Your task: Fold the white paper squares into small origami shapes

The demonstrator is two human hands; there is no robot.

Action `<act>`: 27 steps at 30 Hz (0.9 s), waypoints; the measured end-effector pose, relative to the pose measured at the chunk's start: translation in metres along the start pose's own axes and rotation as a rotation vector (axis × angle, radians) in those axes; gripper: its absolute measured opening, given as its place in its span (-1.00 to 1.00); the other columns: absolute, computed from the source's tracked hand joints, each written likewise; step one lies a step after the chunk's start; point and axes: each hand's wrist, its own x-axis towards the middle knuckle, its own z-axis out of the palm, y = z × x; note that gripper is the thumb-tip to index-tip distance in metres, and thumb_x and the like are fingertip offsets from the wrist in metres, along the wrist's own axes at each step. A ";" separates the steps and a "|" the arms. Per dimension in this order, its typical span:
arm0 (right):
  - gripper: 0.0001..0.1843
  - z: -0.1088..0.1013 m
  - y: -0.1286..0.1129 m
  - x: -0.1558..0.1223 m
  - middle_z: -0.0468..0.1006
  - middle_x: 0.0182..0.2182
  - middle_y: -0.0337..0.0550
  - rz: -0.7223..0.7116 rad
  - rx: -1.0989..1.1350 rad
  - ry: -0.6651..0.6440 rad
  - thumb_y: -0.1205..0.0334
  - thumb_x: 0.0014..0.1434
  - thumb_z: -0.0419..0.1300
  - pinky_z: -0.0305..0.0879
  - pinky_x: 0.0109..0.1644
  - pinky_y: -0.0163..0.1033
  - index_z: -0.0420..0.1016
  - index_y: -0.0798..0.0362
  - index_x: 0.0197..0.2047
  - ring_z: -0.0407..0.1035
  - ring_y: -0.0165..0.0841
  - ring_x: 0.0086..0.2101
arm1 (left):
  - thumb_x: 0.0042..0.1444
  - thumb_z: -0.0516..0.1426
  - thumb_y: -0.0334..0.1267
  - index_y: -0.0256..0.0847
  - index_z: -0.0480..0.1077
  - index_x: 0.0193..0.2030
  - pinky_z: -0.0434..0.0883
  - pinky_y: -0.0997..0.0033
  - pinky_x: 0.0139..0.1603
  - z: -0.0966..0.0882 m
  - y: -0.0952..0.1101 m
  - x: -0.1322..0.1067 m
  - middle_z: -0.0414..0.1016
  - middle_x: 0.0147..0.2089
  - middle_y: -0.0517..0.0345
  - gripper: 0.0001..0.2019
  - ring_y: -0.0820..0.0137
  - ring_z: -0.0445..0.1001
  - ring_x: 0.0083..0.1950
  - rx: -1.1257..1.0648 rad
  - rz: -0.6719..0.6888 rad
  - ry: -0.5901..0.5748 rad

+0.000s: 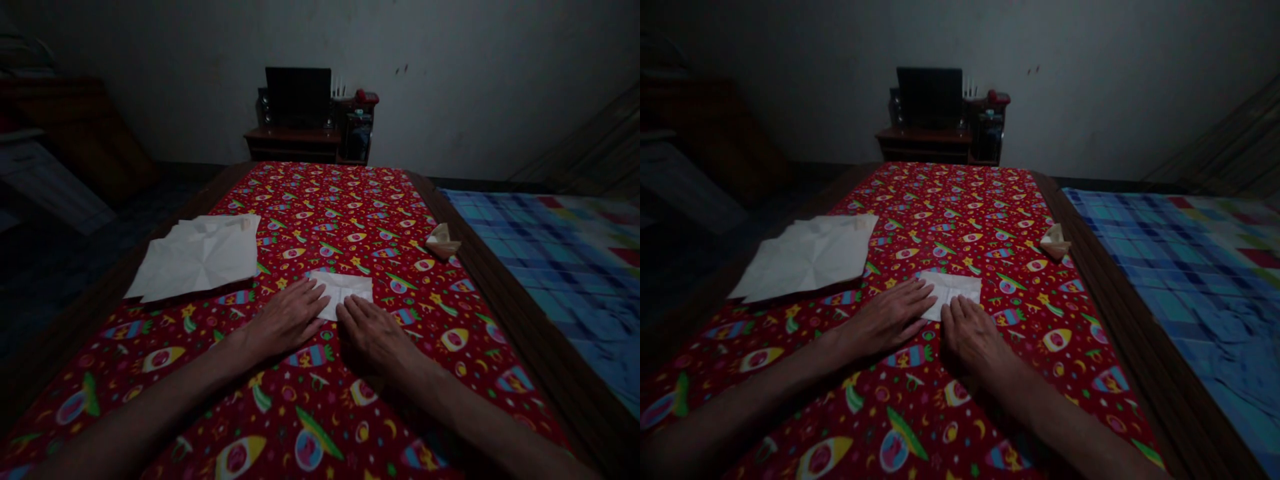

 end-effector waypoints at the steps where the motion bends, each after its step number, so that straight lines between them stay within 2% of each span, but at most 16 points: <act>1: -0.68 -0.002 0.000 0.002 0.50 -0.10 0.16 0.000 -0.003 -0.009 0.49 0.15 0.00 0.37 -0.01 -0.13 0.39 0.26 -0.04 0.38 -0.14 -0.06 | 0.22 0.01 -0.20 -0.26 0.29 0.10 0.16 0.13 0.29 -0.001 0.000 0.000 0.33 0.17 -0.08 -0.66 0.21 0.22 0.26 -0.003 0.010 0.003; 5: -0.72 -0.002 0.013 -0.002 0.53 -0.13 0.09 -0.002 0.095 0.033 0.49 0.17 -0.03 0.37 -0.02 -0.14 0.43 0.17 -0.12 0.42 -0.21 -0.11 | 0.23 0.01 -0.24 -0.28 0.27 0.13 0.24 0.17 0.24 0.002 -0.001 -0.002 0.34 0.16 -0.06 -0.65 0.22 0.27 0.22 0.038 0.019 0.034; 8: -0.71 0.008 0.038 -0.011 0.50 -0.03 0.01 -0.083 0.216 0.194 0.41 0.22 -0.02 0.23 0.13 -0.06 0.40 0.13 -0.02 0.37 -0.26 -0.01 | 0.24 -0.02 -0.35 -0.29 0.30 0.08 0.33 0.21 0.15 0.004 0.000 0.000 0.41 0.09 -0.04 -0.71 0.26 0.37 0.12 0.111 0.066 0.090; 9: -0.69 0.013 0.047 -0.014 0.49 0.00 -0.02 -0.112 0.260 0.210 0.38 0.23 0.00 0.16 0.18 -0.02 0.38 0.11 0.01 0.35 -0.28 0.02 | 0.24 -0.04 -0.38 -0.30 0.32 0.04 0.35 0.22 0.11 0.004 0.002 0.002 0.44 0.05 -0.04 -0.73 0.27 0.40 0.08 0.136 0.092 0.111; 11: -0.71 0.019 0.061 -0.019 0.52 -0.03 -0.08 -0.085 0.317 0.225 0.34 0.23 0.01 0.10 0.21 0.03 0.40 0.05 -0.01 0.37 -0.31 0.00 | 0.25 -0.06 -0.41 -0.34 0.35 -0.03 0.36 0.23 0.07 0.001 0.009 0.006 0.48 -0.03 -0.06 -0.76 0.27 0.42 0.03 0.178 0.158 0.134; 13: -0.73 0.020 0.067 -0.022 0.52 -0.05 -0.07 -0.041 0.298 0.181 0.34 0.23 0.00 0.07 0.20 0.08 0.42 0.04 -0.05 0.37 -0.29 0.00 | 0.24 -0.08 -0.43 -0.38 0.36 -0.08 0.35 0.23 0.07 -0.001 0.021 0.011 0.49 -0.09 -0.08 -0.76 0.25 0.43 0.01 0.206 0.232 0.145; 16: -0.72 0.013 0.056 -0.026 0.46 0.01 0.03 -0.023 0.221 0.117 0.35 0.23 -0.01 0.08 0.18 0.11 0.42 0.08 -0.04 0.30 -0.20 0.05 | 0.24 -0.11 -0.45 -0.39 0.38 -0.18 0.37 0.28 0.03 0.000 0.040 0.015 0.49 -0.17 -0.06 -0.76 0.27 0.44 -0.05 0.228 0.262 0.188; 19: -0.64 0.002 0.032 -0.034 0.39 0.09 0.08 -0.067 0.204 0.120 0.36 0.23 -0.02 0.08 0.18 0.11 0.34 0.14 0.08 0.20 -0.15 0.11 | 0.24 -0.10 -0.46 -0.36 0.36 -0.24 0.42 0.35 -0.20 0.007 0.054 0.017 0.46 -0.30 0.00 -0.78 0.31 0.46 -0.21 0.220 0.214 0.193; 21: -0.63 -0.001 0.019 -0.040 0.41 0.07 0.11 -0.042 0.221 0.122 0.37 0.23 -0.02 0.14 0.12 0.09 0.33 0.19 0.09 0.25 -0.15 0.06 | 0.23 -0.07 -0.42 -0.32 0.33 -0.29 0.40 0.37 -0.39 0.011 0.058 0.018 0.43 -0.37 0.06 -0.82 0.33 0.43 -0.35 0.190 0.182 0.202; 23: -0.64 -0.001 0.014 -0.044 0.45 0.03 0.06 -0.028 0.267 0.113 0.37 0.24 -0.01 0.23 0.05 0.02 0.34 0.18 0.09 0.30 -0.19 0.01 | 0.23 -0.04 -0.38 -0.28 0.31 -0.35 0.37 0.38 -0.47 0.013 0.059 0.018 0.40 -0.41 0.10 -0.83 0.34 0.40 -0.40 0.139 0.140 0.202; 25: -0.67 0.002 0.015 -0.046 0.48 0.00 0.00 -0.002 0.311 0.101 0.35 0.25 -0.01 0.29 -0.03 -0.06 0.37 0.13 0.06 0.33 -0.23 -0.02 | 0.24 -0.02 -0.33 -0.27 0.32 -0.34 0.40 0.39 -0.42 0.012 0.057 0.018 0.42 -0.37 0.09 -0.84 0.34 0.43 -0.34 0.055 0.107 0.169; 27: -0.71 0.006 0.019 -0.046 0.52 -0.04 -0.05 0.053 0.333 0.118 0.35 0.25 0.00 0.33 -0.08 -0.11 0.43 0.09 -0.01 0.36 -0.26 -0.05 | 0.24 0.00 -0.32 -0.28 0.34 -0.22 0.45 0.35 -0.24 0.009 0.052 0.015 0.47 -0.20 0.04 -0.87 0.31 0.45 -0.18 -0.045 0.087 0.121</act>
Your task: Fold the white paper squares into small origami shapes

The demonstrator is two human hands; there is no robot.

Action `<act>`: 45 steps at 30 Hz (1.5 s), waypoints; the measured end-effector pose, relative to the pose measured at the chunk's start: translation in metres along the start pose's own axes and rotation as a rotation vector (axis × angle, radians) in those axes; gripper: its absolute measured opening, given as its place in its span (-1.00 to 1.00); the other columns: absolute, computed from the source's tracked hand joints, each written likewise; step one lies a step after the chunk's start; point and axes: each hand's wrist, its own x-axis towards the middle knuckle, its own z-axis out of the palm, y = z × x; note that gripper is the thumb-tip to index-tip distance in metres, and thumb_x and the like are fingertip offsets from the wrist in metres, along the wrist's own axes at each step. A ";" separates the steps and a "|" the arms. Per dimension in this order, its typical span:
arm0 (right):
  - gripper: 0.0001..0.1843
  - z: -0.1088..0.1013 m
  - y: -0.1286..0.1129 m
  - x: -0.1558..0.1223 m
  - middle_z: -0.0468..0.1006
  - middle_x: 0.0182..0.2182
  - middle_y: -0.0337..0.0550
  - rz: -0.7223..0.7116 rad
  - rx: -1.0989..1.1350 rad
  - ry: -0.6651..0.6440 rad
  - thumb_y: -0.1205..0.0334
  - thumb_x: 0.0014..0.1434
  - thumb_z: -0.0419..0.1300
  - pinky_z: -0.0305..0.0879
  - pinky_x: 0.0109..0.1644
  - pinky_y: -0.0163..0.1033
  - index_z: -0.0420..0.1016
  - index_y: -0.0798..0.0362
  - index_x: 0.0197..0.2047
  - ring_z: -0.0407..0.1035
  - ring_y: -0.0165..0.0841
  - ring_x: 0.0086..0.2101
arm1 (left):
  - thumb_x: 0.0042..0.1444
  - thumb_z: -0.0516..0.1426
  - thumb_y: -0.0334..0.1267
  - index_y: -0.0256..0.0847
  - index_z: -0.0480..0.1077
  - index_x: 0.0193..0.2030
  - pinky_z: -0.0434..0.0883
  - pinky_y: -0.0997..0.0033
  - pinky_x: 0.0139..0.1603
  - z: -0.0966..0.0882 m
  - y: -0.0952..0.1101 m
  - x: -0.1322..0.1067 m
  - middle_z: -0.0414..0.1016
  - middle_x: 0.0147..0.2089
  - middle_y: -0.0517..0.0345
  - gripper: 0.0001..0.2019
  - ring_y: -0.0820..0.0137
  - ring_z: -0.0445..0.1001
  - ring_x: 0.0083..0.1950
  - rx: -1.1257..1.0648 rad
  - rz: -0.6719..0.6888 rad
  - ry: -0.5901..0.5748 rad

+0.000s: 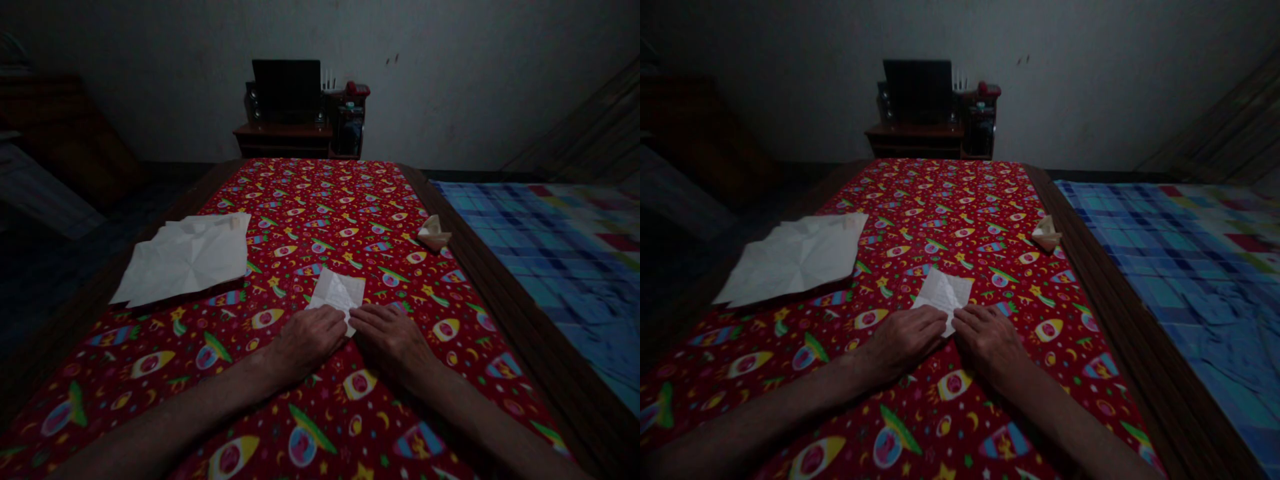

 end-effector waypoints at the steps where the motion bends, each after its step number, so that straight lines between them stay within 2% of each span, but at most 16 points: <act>1: -0.73 0.002 0.003 0.000 0.54 -0.07 -0.06 0.025 0.006 0.028 0.35 0.25 0.00 0.34 -0.09 -0.12 0.46 0.08 -0.06 0.38 -0.27 -0.07 | 0.22 0.01 -0.33 -0.28 0.34 -0.12 0.44 0.32 -0.13 -0.002 -0.004 -0.002 0.46 -0.09 0.02 -0.85 0.30 0.43 -0.08 -0.048 -0.013 -0.017; 3: -0.76 0.006 0.007 0.000 0.56 -0.11 -0.07 0.050 0.025 0.090 0.35 0.25 0.00 0.35 -0.09 -0.14 0.48 0.09 -0.13 0.40 -0.29 -0.10 | 0.17 0.04 -0.38 -0.24 0.28 0.05 0.38 0.24 0.06 -0.004 -0.014 -0.009 0.39 0.08 0.01 -0.71 0.27 0.35 0.09 -0.124 -0.063 -0.031; 6: -0.77 0.010 0.009 0.001 0.57 -0.16 -0.04 0.056 0.068 0.160 0.37 0.24 0.00 0.37 -0.11 -0.14 0.48 0.11 -0.16 0.41 -0.30 -0.12 | 0.10 0.03 -0.48 -0.20 0.31 0.06 0.35 0.24 0.12 -0.004 -0.032 -0.018 0.39 0.11 0.04 -0.63 0.31 0.34 0.13 -0.211 -0.143 -0.008; 9: -0.77 0.006 0.008 0.002 0.57 -0.20 -0.04 0.079 0.111 0.158 0.38 0.22 0.00 0.38 -0.15 -0.16 0.47 0.10 -0.17 0.41 -0.30 -0.15 | 0.13 0.02 -0.43 -0.20 0.40 -0.08 0.40 0.25 -0.01 -0.005 -0.042 -0.021 0.50 -0.07 0.04 -0.75 0.32 0.44 -0.02 -0.259 -0.125 0.057; 13: -0.80 -0.002 0.005 0.002 0.56 -0.20 -0.05 0.133 0.235 0.075 0.33 0.22 0.02 0.36 -0.15 -0.17 0.46 0.08 -0.18 0.41 -0.31 -0.19 | 0.18 0.03 -0.36 -0.24 0.45 -0.25 0.40 0.32 -0.19 -0.009 -0.036 -0.017 0.53 -0.28 0.06 -0.84 0.33 0.47 -0.21 -0.308 -0.153 0.089; 16: -0.78 -0.003 0.004 0.005 0.56 -0.27 -0.10 0.313 0.400 0.052 0.28 0.24 0.02 0.35 -0.24 -0.27 0.48 0.07 -0.21 0.43 -0.36 -0.30 | 0.19 0.05 -0.32 -0.24 0.47 -0.32 0.38 0.45 -0.31 -0.009 -0.031 -0.014 0.52 -0.37 0.12 -0.82 0.39 0.47 -0.32 -0.411 -0.277 0.113; 20: -0.70 0.000 0.007 0.017 0.49 -0.57 -0.25 0.616 0.528 -0.049 0.11 0.21 0.04 0.18 -0.51 -0.38 0.50 0.07 -0.40 0.34 -0.43 -0.55 | 0.17 0.10 -0.22 -0.21 0.50 -0.31 0.36 0.51 -0.34 -0.002 -0.033 -0.009 0.53 -0.39 0.18 -0.82 0.45 0.47 -0.39 -0.489 -0.507 0.148; 23: -0.68 0.000 0.012 0.027 0.44 -0.62 -0.28 0.695 0.494 -0.074 0.09 0.18 0.05 0.08 -0.54 -0.39 0.47 0.08 -0.46 0.29 -0.45 -0.58 | 0.17 0.09 -0.18 -0.21 0.48 -0.27 0.31 0.53 -0.43 0.001 -0.035 -0.002 0.51 -0.45 0.22 -0.81 0.45 0.44 -0.45 -0.420 -0.624 0.072; 25: -0.69 0.000 0.013 0.030 0.44 -0.61 -0.27 0.703 0.460 -0.065 0.10 0.17 0.05 0.05 -0.55 -0.39 0.46 0.08 -0.46 0.28 -0.45 -0.59 | 0.16 0.09 -0.19 -0.19 0.43 -0.10 0.29 0.51 -0.45 0.001 -0.035 0.003 0.50 -0.43 0.22 -0.78 0.42 0.45 -0.45 -0.311 -0.658 0.033; 28: -0.68 0.000 0.011 0.031 0.43 -0.63 -0.26 0.704 0.401 -0.071 0.08 0.18 0.03 0.00 -0.55 -0.38 0.42 0.08 -0.48 0.26 -0.46 -0.61 | 0.14 0.10 -0.22 -0.12 0.17 0.20 0.27 0.49 -0.46 0.004 -0.035 0.005 0.49 -0.40 0.25 -0.53 0.39 0.46 -0.44 -0.182 -0.642 0.030; 32: -0.69 0.002 0.010 0.031 0.39 -0.64 -0.27 0.694 0.315 -0.085 0.11 0.18 0.03 -0.02 -0.53 -0.38 0.37 0.08 -0.52 0.23 -0.48 -0.61 | 0.19 0.06 -0.21 -0.14 -0.07 0.32 0.31 0.47 -0.42 0.008 -0.034 0.004 0.47 -0.39 0.24 -0.41 0.37 0.48 -0.40 -0.090 -0.594 0.028; 36: -0.71 0.002 0.012 0.033 0.39 -0.64 -0.26 0.699 0.281 -0.111 0.14 0.15 0.05 -0.04 -0.52 -0.37 0.35 0.08 -0.54 0.22 -0.49 -0.61 | 0.21 0.02 -0.26 -0.18 0.11 0.24 0.39 0.25 -0.10 0.004 -0.030 0.006 0.45 -0.09 -0.01 -0.55 0.21 0.43 -0.05 0.030 -0.453 0.052; 38: -0.72 0.002 0.013 0.034 0.40 -0.62 -0.25 0.710 0.279 -0.124 0.14 0.14 0.06 -0.03 -0.52 -0.37 0.37 0.08 -0.53 0.22 -0.48 -0.61 | 0.20 0.00 -0.36 -0.20 0.19 0.19 0.33 0.11 0.08 0.000 -0.026 0.008 0.34 0.12 -0.08 -0.60 0.14 0.29 0.16 0.043 -0.357 0.043; 40: -0.72 0.002 0.012 0.034 0.40 -0.63 -0.26 0.713 0.289 -0.124 0.14 0.14 0.07 -0.03 -0.52 -0.37 0.36 0.08 -0.53 0.22 -0.49 -0.61 | 0.21 -0.03 -0.43 -0.20 0.21 0.18 0.18 0.04 0.24 -0.001 -0.022 0.009 0.19 0.26 -0.04 -0.61 0.16 0.10 0.31 0.011 -0.226 0.018; 42: -0.71 0.002 0.012 0.034 0.38 -0.64 -0.27 0.705 0.293 -0.109 0.13 0.15 0.06 -0.03 -0.52 -0.38 0.35 0.09 -0.53 0.21 -0.49 -0.61 | 0.24 -0.06 -0.42 -0.22 0.19 0.20 0.07 0.06 0.33 0.002 -0.016 0.008 0.11 0.33 0.01 -0.62 0.22 -0.03 0.38 -0.039 -0.123 -0.016; 45: -0.69 0.004 0.012 0.032 0.35 -0.65 -0.28 0.694 0.279 -0.096 0.11 0.16 0.07 -0.02 -0.52 -0.38 0.34 0.09 -0.54 0.19 -0.50 -0.62 | 0.28 -0.08 -0.35 -0.27 0.13 0.23 0.12 0.14 0.33 0.010 -0.008 0.005 0.16 0.31 -0.02 -0.62 0.29 0.01 0.37 -0.096 -0.110 -0.046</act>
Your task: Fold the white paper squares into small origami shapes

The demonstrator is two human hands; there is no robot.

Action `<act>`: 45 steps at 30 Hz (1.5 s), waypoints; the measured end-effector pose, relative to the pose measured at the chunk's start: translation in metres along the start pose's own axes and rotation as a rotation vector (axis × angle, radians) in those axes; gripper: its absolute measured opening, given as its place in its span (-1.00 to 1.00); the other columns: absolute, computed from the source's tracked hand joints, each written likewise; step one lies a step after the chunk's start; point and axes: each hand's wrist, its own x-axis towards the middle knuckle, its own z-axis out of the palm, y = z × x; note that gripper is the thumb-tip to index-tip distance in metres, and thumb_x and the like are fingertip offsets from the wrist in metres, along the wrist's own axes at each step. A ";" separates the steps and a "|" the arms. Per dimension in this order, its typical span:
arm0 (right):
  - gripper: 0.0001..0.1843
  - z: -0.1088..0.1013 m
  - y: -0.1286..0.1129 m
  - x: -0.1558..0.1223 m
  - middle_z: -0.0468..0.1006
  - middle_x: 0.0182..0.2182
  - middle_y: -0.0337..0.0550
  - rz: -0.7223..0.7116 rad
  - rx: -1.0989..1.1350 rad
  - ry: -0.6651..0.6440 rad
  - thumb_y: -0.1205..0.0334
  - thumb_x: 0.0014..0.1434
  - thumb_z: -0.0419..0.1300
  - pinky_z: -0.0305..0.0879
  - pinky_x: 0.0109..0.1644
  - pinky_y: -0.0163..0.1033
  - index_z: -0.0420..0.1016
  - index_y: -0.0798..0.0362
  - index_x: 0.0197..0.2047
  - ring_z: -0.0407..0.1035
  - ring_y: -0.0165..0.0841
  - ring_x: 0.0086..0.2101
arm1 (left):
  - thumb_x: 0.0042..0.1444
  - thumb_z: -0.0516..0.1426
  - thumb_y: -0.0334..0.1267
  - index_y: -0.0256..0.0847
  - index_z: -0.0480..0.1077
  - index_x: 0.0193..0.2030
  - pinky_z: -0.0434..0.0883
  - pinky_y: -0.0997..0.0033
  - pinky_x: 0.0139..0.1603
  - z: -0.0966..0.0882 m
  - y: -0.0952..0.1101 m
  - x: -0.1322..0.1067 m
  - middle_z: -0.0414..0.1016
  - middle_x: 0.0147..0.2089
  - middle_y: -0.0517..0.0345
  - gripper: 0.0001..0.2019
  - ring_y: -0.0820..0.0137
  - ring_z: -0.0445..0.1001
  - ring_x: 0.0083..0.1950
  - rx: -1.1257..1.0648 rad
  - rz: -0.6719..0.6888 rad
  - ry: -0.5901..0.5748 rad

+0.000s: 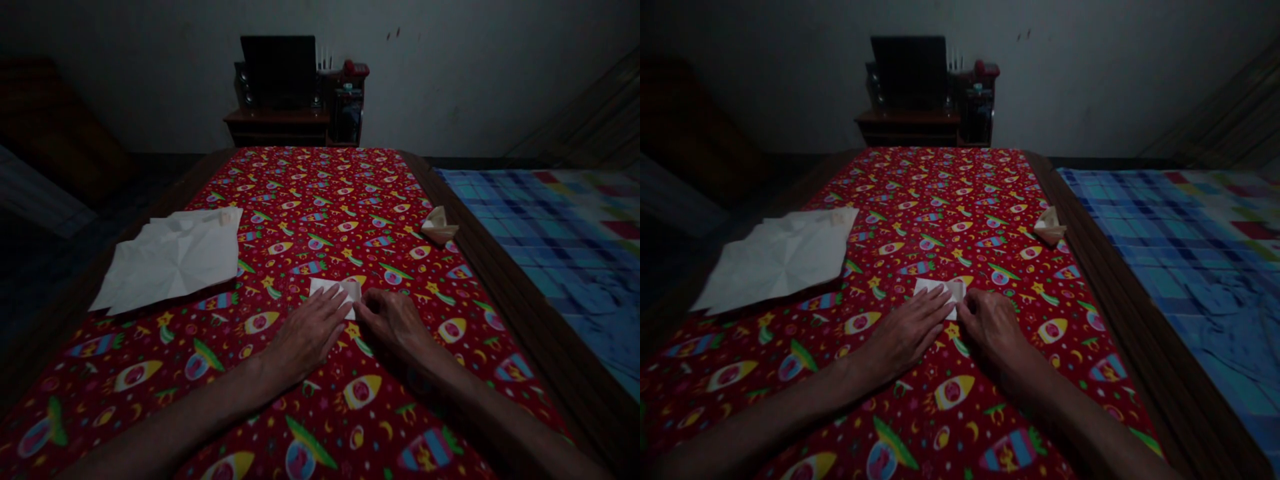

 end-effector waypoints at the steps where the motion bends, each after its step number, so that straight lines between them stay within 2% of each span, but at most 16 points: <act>1: -0.69 0.000 0.001 0.000 0.35 -0.65 -0.28 0.000 -0.003 0.003 0.10 0.16 0.08 -0.01 -0.52 -0.38 0.35 0.09 -0.53 0.19 -0.50 -0.62 | 0.29 -0.09 -0.33 -0.28 0.12 0.24 0.14 0.15 0.32 0.002 0.001 -0.001 0.17 0.30 -0.03 -0.61 0.30 0.01 0.37 -0.009 -0.011 -0.005; 7: -0.71 0.000 0.001 -0.003 0.41 -0.61 -0.24 -0.052 -0.053 0.062 0.12 0.20 0.07 0.12 -0.52 -0.36 0.38 0.09 -0.47 0.27 -0.46 -0.60 | 0.29 -0.08 -0.22 -0.28 0.03 0.29 0.06 0.09 0.35 0.001 0.004 -0.003 0.03 0.36 -0.02 -0.55 0.24 -0.11 0.40 0.009 -0.024 -0.081; 10: -0.74 0.001 -0.005 -0.013 0.52 -0.41 -0.04 -0.254 -0.154 0.188 0.22 0.26 0.00 0.31 -0.39 -0.28 0.44 0.16 -0.32 0.39 -0.35 -0.44 | 0.29 -0.08 -0.20 -0.28 0.03 0.29 0.01 0.07 0.36 -0.001 0.005 -0.003 -0.02 0.38 -0.03 -0.54 0.22 -0.14 0.41 0.028 -0.032 -0.111; 12: -0.70 0.005 -0.010 -0.022 0.52 -0.14 0.13 -0.472 -0.212 0.234 0.32 0.28 -0.07 0.38 -0.14 -0.17 0.43 0.24 -0.07 0.41 -0.23 -0.15 | 0.28 -0.08 -0.21 -0.30 0.08 0.27 -0.02 0.06 0.37 -0.001 0.006 -0.004 -0.03 0.38 -0.07 -0.56 0.22 -0.17 0.41 0.031 -0.029 -0.114; 14: -0.58 0.009 -0.014 -0.032 0.33 0.13 0.18 -0.613 -0.251 0.155 0.34 0.29 -0.09 0.25 0.13 -0.02 0.23 0.28 0.18 0.18 -0.18 0.15 | 0.28 -0.08 -0.21 -0.32 0.11 0.24 -0.04 0.07 0.37 -0.001 0.006 -0.005 -0.03 0.38 -0.09 -0.57 0.22 -0.20 0.42 0.032 -0.020 -0.104; 15: -0.51 0.010 -0.015 -0.036 0.22 0.20 0.18 -0.637 -0.271 0.097 0.29 0.29 -0.07 0.18 0.20 0.01 0.12 0.29 0.25 0.04 -0.17 0.22 | 0.28 -0.08 -0.20 -0.32 0.11 0.24 -0.04 0.08 0.37 -0.001 0.005 -0.006 -0.03 0.38 -0.10 -0.57 0.23 -0.20 0.42 0.035 -0.017 -0.099; 18: -0.30 0.009 -0.009 -0.047 0.01 0.29 0.15 -0.611 -0.333 -0.028 0.08 0.27 0.01 0.10 0.26 0.03 -0.07 0.31 0.33 -0.17 -0.15 0.29 | 0.29 -0.08 -0.16 -0.30 0.03 0.29 -0.01 0.12 0.36 -0.004 0.000 -0.014 -0.06 0.39 -0.07 -0.52 0.25 -0.16 0.41 0.063 -0.015 -0.099; 22: -0.30 0.000 0.006 -0.055 0.02 0.30 0.08 -0.585 -0.397 -0.049 0.03 0.27 0.00 0.07 0.28 0.04 -0.06 0.26 0.33 -0.18 -0.19 0.29 | 0.29 -0.08 -0.15 -0.25 -0.01 0.32 0.00 0.12 0.35 -0.013 -0.011 -0.032 0.00 0.37 0.01 -0.51 0.27 -0.07 0.39 0.130 -0.020 -0.110; 25: -0.33 -0.002 0.009 -0.056 0.07 0.28 0.10 -0.571 -0.400 -0.030 0.04 0.27 0.00 0.08 0.28 0.04 0.00 0.27 0.32 -0.14 -0.19 0.28 | 0.31 -0.10 -0.16 -0.22 0.00 0.32 0.00 0.11 0.35 -0.016 -0.013 -0.040 0.05 0.36 0.04 -0.52 0.28 -0.05 0.39 0.152 -0.036 -0.109; 31: -0.31 0.007 -0.004 -0.044 0.14 0.24 0.14 -0.617 -0.366 0.000 -0.01 0.24 0.04 0.08 0.27 0.05 0.11 0.33 0.26 -0.08 -0.12 0.27 | 0.30 -0.13 -0.07 -0.32 0.04 0.30 -0.06 0.11 0.37 -0.008 0.003 -0.025 0.02 0.36 -0.04 -0.49 0.26 -0.07 0.39 0.119 -0.019 -0.084; 36: -0.52 0.000 -0.002 -0.044 0.31 0.15 0.11 -0.602 -0.361 0.041 0.16 0.27 0.01 0.15 0.22 0.07 0.28 0.28 0.17 0.14 -0.13 0.18 | 0.31 -0.12 -0.10 -0.28 0.08 0.28 -0.04 0.10 0.37 -0.008 -0.002 -0.031 0.06 0.35 0.01 -0.53 0.28 -0.01 0.38 0.149 -0.049 -0.075; 38: -0.61 -0.004 0.002 -0.044 0.40 0.09 0.09 -0.573 -0.322 0.081 0.24 0.28 -0.02 0.18 0.19 0.06 0.35 0.24 0.10 0.23 -0.16 0.12 | 0.31 -0.11 -0.12 -0.28 0.11 0.27 -0.03 0.07 0.36 -0.011 -0.006 -0.035 0.10 0.34 0.00 -0.54 0.27 0.03 0.36 0.175 -0.059 -0.057; 41: -0.71 -0.008 0.004 -0.038 0.50 -0.03 0.01 -0.485 -0.218 0.144 0.30 0.28 -0.04 0.25 0.11 -0.05 0.46 0.14 -0.06 0.35 -0.25 0.01 | 0.31 -0.10 -0.15 -0.31 0.20 0.21 0.03 0.04 0.34 -0.014 -0.008 -0.035 0.20 0.28 -0.03 -0.59 0.24 0.13 0.32 0.188 -0.065 -0.055; 45: -0.74 -0.010 -0.001 -0.025 0.54 -0.30 -0.04 -0.280 -0.230 0.183 0.20 0.28 0.00 0.31 -0.22 -0.22 0.48 0.09 -0.24 0.41 -0.31 -0.29 | 0.30 -0.08 -0.24 -0.35 0.31 0.11 0.13 0.03 0.31 -0.018 -0.003 -0.030 0.30 0.22 -0.03 -0.65 0.20 0.19 0.29 0.164 -0.051 -0.039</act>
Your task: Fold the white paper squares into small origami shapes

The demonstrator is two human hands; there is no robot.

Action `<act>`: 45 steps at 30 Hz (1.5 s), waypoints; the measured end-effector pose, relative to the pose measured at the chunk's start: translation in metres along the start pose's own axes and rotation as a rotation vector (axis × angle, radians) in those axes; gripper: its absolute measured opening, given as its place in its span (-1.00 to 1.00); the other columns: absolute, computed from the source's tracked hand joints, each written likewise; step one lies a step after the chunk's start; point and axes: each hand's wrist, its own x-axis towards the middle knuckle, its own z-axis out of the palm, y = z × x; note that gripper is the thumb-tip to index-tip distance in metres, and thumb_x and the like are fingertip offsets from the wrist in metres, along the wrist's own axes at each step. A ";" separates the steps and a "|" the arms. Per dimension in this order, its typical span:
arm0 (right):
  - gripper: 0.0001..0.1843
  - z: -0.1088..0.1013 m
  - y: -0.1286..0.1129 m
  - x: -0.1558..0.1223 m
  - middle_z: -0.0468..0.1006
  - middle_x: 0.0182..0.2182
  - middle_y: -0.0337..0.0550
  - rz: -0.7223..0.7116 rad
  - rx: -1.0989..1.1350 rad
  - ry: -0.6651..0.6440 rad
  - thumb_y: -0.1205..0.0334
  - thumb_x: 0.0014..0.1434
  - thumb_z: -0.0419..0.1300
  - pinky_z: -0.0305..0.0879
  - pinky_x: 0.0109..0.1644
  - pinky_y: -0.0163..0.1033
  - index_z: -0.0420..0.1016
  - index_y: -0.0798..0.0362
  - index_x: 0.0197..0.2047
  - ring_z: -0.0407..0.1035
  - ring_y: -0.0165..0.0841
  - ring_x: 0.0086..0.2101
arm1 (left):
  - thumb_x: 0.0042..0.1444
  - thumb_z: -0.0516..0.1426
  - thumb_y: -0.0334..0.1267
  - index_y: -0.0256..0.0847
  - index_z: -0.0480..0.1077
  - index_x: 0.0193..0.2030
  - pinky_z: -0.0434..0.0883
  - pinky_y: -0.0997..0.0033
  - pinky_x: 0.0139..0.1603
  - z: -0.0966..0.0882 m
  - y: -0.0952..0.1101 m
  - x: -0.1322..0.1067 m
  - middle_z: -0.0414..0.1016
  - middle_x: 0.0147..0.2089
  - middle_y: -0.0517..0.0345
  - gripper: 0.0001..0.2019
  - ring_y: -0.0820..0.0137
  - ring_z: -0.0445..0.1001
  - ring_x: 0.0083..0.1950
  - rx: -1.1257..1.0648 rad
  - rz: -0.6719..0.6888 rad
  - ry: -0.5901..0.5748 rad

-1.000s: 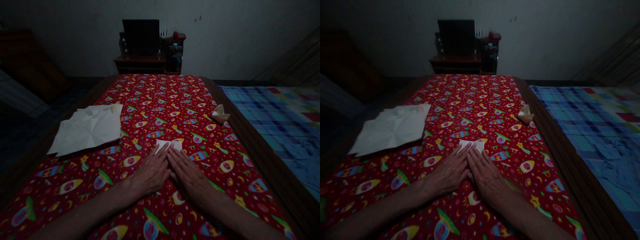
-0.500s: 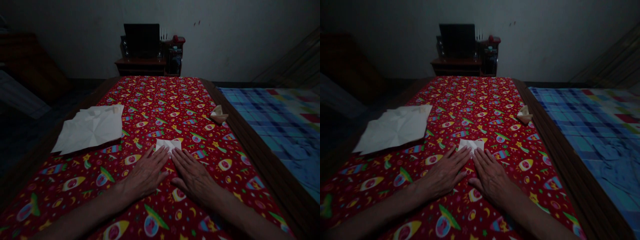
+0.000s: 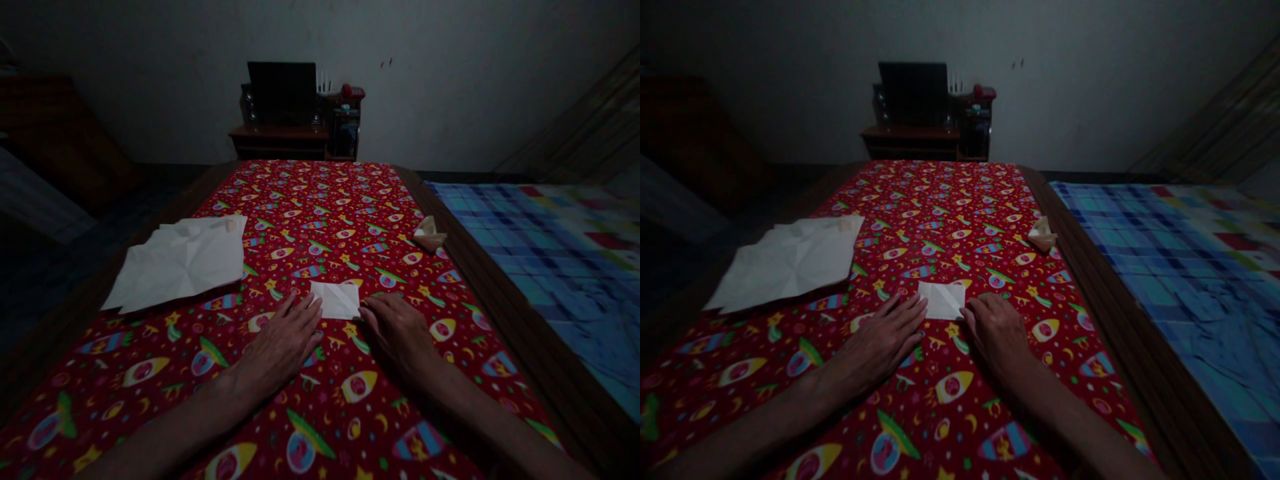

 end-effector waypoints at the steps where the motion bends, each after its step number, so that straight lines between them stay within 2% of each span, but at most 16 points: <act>1: -0.74 0.000 -0.001 0.003 0.53 -0.37 -0.07 0.046 -0.032 -0.024 0.16 0.27 0.01 0.26 -0.31 -0.25 0.47 0.09 -0.28 0.39 -0.32 -0.37 | 0.30 -0.08 -0.26 -0.35 0.31 0.11 0.15 0.04 0.30 -0.001 0.001 0.001 0.30 0.22 -0.02 -0.66 0.21 0.18 0.29 -0.015 -0.002 0.014; 5: -0.73 0.004 -0.005 0.013 0.45 -0.49 -0.14 0.141 -0.039 -0.111 0.07 0.22 0.07 0.10 -0.46 -0.30 0.37 0.07 -0.39 0.31 -0.36 -0.50 | 0.29 -0.08 -0.31 -0.34 0.31 0.10 0.24 0.09 0.27 -0.001 0.003 -0.001 0.29 0.23 -0.04 -0.68 0.23 0.14 0.32 -0.077 -0.015 0.080; 10: -0.83 0.016 -0.001 0.012 0.44 -0.51 -0.24 0.197 0.252 -0.034 0.14 0.17 0.12 0.12 -0.47 -0.35 0.32 0.04 -0.39 0.29 -0.41 -0.52 | 0.27 -0.07 -0.36 -0.40 0.23 0.16 0.28 0.10 0.26 0.003 0.002 -0.003 0.26 0.24 -0.09 -0.65 0.22 0.14 0.31 -0.114 -0.007 0.115; 13: -0.89 0.020 -0.001 0.006 0.44 -0.47 -0.23 0.136 0.412 0.016 0.21 0.17 0.10 0.18 -0.44 -0.35 0.34 0.04 -0.36 0.31 -0.42 -0.50 | 0.26 -0.06 -0.40 -0.38 0.22 0.16 0.27 0.13 0.26 0.003 0.001 -0.003 0.26 0.24 -0.08 -0.66 0.24 0.14 0.31 -0.146 0.005 0.162; 15: -0.90 0.019 -0.004 0.001 0.43 -0.46 -0.22 0.044 0.437 0.011 0.25 0.19 0.07 0.18 -0.42 -0.35 0.34 0.05 -0.36 0.30 -0.42 -0.48 | 0.25 -0.05 -0.42 -0.31 0.26 0.09 0.26 0.17 0.27 0.002 0.000 -0.003 0.28 0.22 -0.04 -0.71 0.27 0.15 0.30 -0.179 0.004 0.227; 19: -0.87 0.015 -0.011 -0.002 0.41 -0.45 -0.18 -0.114 0.320 0.064 0.31 0.22 0.01 0.16 -0.38 -0.31 0.32 0.06 -0.36 0.28 -0.39 -0.44 | 0.21 0.02 -0.40 -0.27 0.24 0.04 0.27 0.18 0.23 -0.004 -0.001 -0.003 0.29 0.15 -0.06 -0.75 0.25 0.21 0.23 -0.168 -0.092 0.358; 22: -0.87 0.016 -0.011 -0.002 0.41 -0.47 -0.20 -0.108 0.319 0.086 0.30 0.22 0.02 0.15 -0.39 -0.32 0.31 0.06 -0.37 0.28 -0.41 -0.46 | 0.19 0.05 -0.37 -0.29 0.13 0.15 0.25 0.13 0.22 -0.009 -0.003 0.002 0.22 0.17 -0.12 -0.62 0.20 0.17 0.23 -0.122 -0.101 0.369; 24: -0.86 0.018 -0.009 -0.001 0.40 -0.49 -0.23 -0.080 0.349 0.065 0.28 0.22 0.03 0.14 -0.42 -0.34 0.30 0.05 -0.38 0.27 -0.44 -0.49 | 0.20 0.06 -0.35 -0.28 0.14 0.15 0.25 0.11 0.18 -0.010 -0.006 0.007 0.25 0.13 -0.10 -0.62 0.19 0.21 0.18 -0.110 -0.075 0.352; 27: -0.87 0.019 -0.007 -0.001 0.41 -0.49 -0.24 -0.062 0.313 0.077 0.28 0.21 0.04 0.15 -0.43 -0.34 0.32 0.05 -0.38 0.28 -0.44 -0.50 | 0.23 0.00 -0.35 -0.24 0.30 -0.09 0.31 0.20 0.04 -0.010 -0.009 0.013 0.40 -0.08 0.03 -0.86 0.28 0.34 -0.03 -0.140 -0.020 0.274; 30: -0.87 0.017 -0.007 0.000 0.45 -0.43 -0.16 -0.136 0.180 0.177 0.30 0.21 0.03 0.18 -0.38 -0.32 0.35 0.07 -0.35 0.32 -0.38 -0.43 | 0.25 -0.04 -0.37 -0.24 0.33 -0.24 0.32 0.27 -0.07 -0.009 -0.010 0.015 0.44 -0.20 0.08 -0.86 0.32 0.38 -0.14 -0.178 0.013 0.245; 33: -0.85 0.013 -0.008 0.002 0.47 -0.36 -0.11 -0.262 0.073 0.260 0.32 0.22 0.02 0.20 -0.33 -0.31 0.41 0.06 -0.30 0.32 -0.37 -0.36 | 0.23 -0.03 -0.39 -0.24 0.36 -0.26 0.31 0.31 -0.11 -0.008 -0.012 0.018 0.47 -0.21 0.07 -0.85 0.34 0.39 -0.14 -0.203 0.038 0.350; 37: -0.81 0.009 -0.008 0.003 0.48 -0.34 -0.11 -0.372 -0.002 0.268 0.36 0.23 0.01 0.20 -0.34 -0.30 0.45 0.05 -0.26 0.29 -0.38 -0.36 | 0.20 0.03 -0.34 -0.18 0.40 -0.31 0.29 0.27 -0.07 -0.006 -0.019 0.023 0.50 -0.18 0.10 -0.87 0.32 0.38 -0.05 -0.205 0.032 0.467; 39: -0.80 0.005 -0.010 0.002 0.49 -0.34 -0.09 -0.453 -0.054 0.237 0.37 0.24 0.00 0.20 -0.33 -0.27 0.45 0.06 -0.26 0.29 -0.36 -0.35 | 0.18 0.06 -0.34 -0.16 0.42 -0.31 0.27 0.22 0.00 -0.006 -0.020 0.022 0.51 -0.12 0.12 -0.88 0.30 0.36 0.00 -0.187 0.015 0.446; 42: -0.78 0.000 -0.016 -0.002 0.49 -0.37 -0.06 -0.544 -0.115 0.183 0.39 0.25 -0.02 0.20 -0.33 -0.24 0.45 0.11 -0.29 0.29 -0.33 -0.36 | 0.17 0.04 -0.40 -0.16 0.41 -0.23 0.21 0.12 0.10 -0.010 -0.013 0.012 0.45 0.02 0.10 -0.86 0.24 0.30 0.08 -0.125 -0.003 0.344; 44: -0.74 -0.002 -0.021 -0.004 0.47 -0.40 -0.05 -0.576 -0.122 0.147 0.38 0.26 -0.05 0.19 -0.35 -0.22 0.45 0.12 -0.33 0.27 -0.32 -0.38 | 0.18 0.02 -0.39 -0.18 0.39 -0.11 0.21 0.11 0.09 -0.014 -0.003 0.002 0.42 0.05 0.06 -0.81 0.21 0.29 0.08 -0.085 -0.002 0.265; 45: -0.73 -0.002 -0.024 -0.005 0.46 -0.40 -0.06 -0.594 -0.114 0.120 0.37 0.26 -0.06 0.18 -0.35 -0.22 0.45 0.12 -0.34 0.26 -0.32 -0.39 | 0.20 0.00 -0.38 -0.20 0.37 -0.08 0.24 0.13 0.05 -0.016 0.002 -0.003 0.44 0.00 0.05 -0.80 0.22 0.32 0.02 -0.077 0.013 0.235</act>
